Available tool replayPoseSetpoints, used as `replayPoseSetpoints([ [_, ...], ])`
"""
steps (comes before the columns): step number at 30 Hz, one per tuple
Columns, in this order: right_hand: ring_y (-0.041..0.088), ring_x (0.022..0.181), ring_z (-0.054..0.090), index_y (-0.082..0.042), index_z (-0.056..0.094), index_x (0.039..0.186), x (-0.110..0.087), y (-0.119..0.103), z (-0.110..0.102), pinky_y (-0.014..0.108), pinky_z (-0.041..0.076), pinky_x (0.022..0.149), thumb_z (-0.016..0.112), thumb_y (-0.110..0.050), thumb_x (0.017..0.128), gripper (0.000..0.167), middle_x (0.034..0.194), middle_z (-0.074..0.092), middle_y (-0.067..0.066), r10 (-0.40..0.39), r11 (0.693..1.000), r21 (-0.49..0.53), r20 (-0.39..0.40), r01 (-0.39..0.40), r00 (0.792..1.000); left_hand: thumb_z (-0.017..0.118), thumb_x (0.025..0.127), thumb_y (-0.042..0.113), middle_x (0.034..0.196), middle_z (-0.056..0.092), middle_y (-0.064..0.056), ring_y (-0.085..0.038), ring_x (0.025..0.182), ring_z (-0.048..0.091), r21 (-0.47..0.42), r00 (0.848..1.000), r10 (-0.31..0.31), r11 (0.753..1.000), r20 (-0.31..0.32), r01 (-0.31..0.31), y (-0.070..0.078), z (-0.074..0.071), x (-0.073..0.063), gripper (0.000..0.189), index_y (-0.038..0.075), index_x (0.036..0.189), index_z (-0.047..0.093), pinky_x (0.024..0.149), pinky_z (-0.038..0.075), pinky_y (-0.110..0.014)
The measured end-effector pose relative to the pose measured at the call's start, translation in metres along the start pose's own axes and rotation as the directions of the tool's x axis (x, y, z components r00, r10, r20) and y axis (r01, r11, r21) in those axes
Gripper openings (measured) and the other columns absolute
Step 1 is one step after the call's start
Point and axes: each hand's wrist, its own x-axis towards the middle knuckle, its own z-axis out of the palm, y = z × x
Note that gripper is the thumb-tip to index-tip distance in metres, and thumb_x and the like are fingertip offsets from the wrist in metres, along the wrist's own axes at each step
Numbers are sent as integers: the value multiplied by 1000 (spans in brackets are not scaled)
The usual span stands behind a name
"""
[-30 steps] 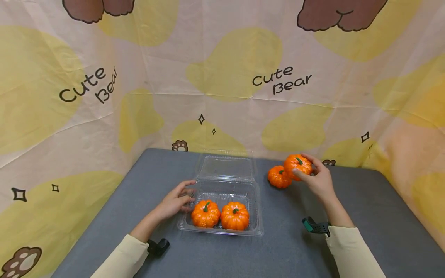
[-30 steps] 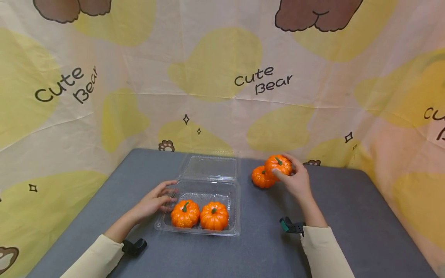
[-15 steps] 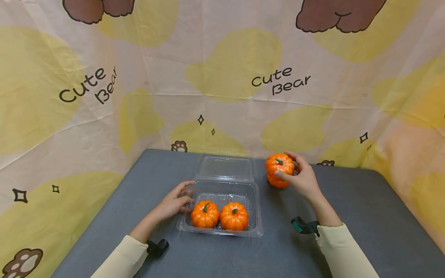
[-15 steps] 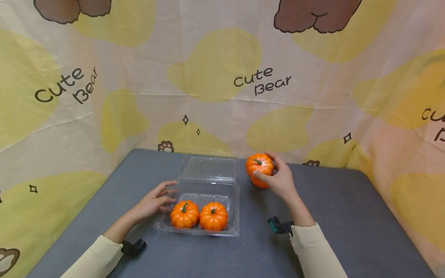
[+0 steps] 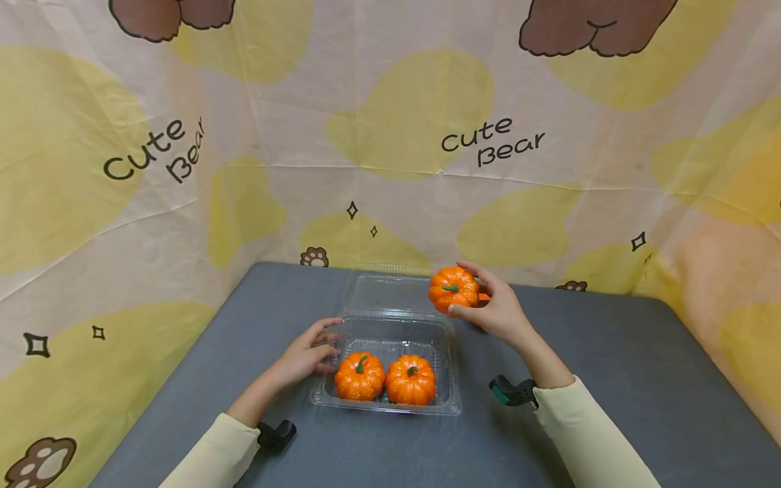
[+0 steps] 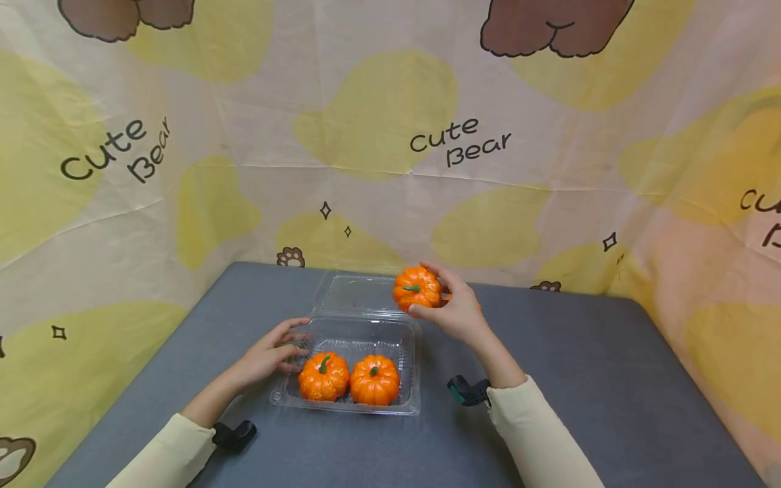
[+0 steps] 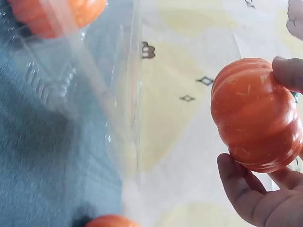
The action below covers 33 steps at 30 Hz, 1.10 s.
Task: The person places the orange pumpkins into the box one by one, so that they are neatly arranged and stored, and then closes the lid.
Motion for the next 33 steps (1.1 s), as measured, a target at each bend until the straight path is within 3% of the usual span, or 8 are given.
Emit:
replayPoseSetpoints([
  [5, 34, 111, 58, -18, 40, 145, 8, -12, 13, 34, 59, 77, 80, -10, 76, 81, 140, 46, 11, -15, 1000, 24, 56, 14, 998, 49, 96, 7, 144, 40, -31, -39, 115, 58, 4, 1000, 4, 1000, 6, -4, 0, -1, 0, 53, 11, 146, 33, 79, 59, -43],
  [9, 34, 109, 58, -14, 42, 142, 15, -22, 22, 38, 58, 80, 81, -10, 75, 78, 136, 47, 11, -29, 999, 20, 94, 27, 995, 48, 96, 6, 145, 39, -31, -41, 116, 57, 6, 1000, 7, 1000, 12, -7, 0, -1, 0, 53, 11, 146, 33, 79, 59, -43],
  [15, 34, 110, 58, -14, 46, 141, 27, -32, 37, 44, 56, 86, 82, -10, 73, 77, 132, 47, 13, -95, 992, -66, 163, 107, 982, 47, 96, 5, 144, 40, -31, -40, 116, 57, 10, 1000, 7, 1000, 7, -7, -1, 0, 1, 52, 10, 146, 33, 79, 59, -43],
  [25, 25, 110, 55, -21, 48, 141, 38, -32, 61, 33, 56, 80, 83, -17, 73, 77, 131, 53, 8, -153, 939, -252, 307, 235, 939, 47, 96, 5, 143, 41, -31, -42, 117, 57, -7, 1000, 8, 1000, 9, -8, -5, -1, 4, 52, 10, 146, 34, 77, 59, -43],
  [33, 22, 109, 58, -17, 45, 141, 40, -25, 79, 32, 57, 80, 82, -13, 74, 77, 130, 55, 8, -133, 946, -228, 380, 232, 915, 46, 96, 4, 144, 40, -31, -43, 118, 55, -14, 1000, 14, 1000, 24, -14, -4, -2, 3, 52, 8, 146, 32, 78, 59, -44],
])
